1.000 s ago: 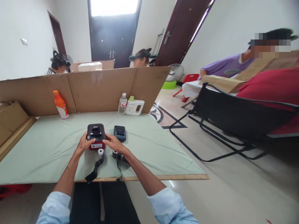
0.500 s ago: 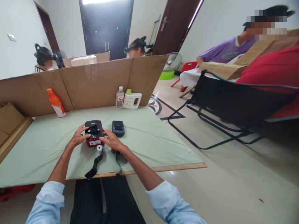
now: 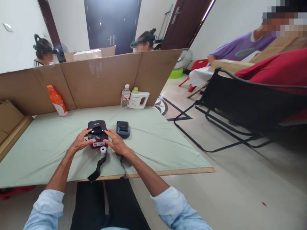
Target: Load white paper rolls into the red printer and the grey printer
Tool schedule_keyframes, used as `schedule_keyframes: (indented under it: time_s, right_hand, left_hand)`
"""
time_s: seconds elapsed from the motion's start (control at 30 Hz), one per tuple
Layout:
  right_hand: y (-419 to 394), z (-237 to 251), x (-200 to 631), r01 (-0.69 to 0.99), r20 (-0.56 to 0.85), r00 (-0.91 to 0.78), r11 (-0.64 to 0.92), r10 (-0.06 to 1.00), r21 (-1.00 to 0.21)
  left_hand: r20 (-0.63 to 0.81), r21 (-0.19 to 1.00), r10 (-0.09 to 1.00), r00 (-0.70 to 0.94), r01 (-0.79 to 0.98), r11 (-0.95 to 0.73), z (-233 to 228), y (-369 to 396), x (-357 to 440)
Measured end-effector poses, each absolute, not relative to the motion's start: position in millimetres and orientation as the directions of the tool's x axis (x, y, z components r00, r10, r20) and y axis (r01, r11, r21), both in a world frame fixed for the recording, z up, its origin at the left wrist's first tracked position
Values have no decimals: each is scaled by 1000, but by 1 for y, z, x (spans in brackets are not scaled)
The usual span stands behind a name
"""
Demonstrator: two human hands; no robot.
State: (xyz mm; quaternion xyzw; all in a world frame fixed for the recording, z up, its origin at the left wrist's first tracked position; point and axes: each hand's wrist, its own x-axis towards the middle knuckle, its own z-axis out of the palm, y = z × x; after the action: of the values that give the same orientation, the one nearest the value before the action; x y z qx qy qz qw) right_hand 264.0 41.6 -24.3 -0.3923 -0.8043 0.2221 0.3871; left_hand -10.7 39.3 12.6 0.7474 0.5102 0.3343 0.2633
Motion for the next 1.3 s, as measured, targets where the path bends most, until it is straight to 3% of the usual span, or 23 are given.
schedule_keyframes:
  time_s: [0.13,0.23,0.4,0.57,0.97,1.3]
  right_hand:
    - [43,-28,268,453,451,-395,597,800,-662]
    - [43,-32,270,445,449,-395,594,802,-670]
    - [44,-37,271,411,449,-389,588,804,-697]
    - [42,-39,270,368,445,-371,569,815,-735]
    - [38,-37,266,369,435,-356,552,827,-748]
    - [35,-34,266,372,423,-362,545,831,-752]
  left_hand:
    - [175,856,969,175,459,-238,7,31,-14]
    - [230,861,966,117,439,-258,1,21,-12]
    - [483,658,866,126,600,-454,-3,4,-1]
    - [598,483,781,180,697,-530,-5,0,1]
    - [477,464,850,225,756,-461,4,-1,2]
    - [459,405,854,246,797,-448,12,-3,5]
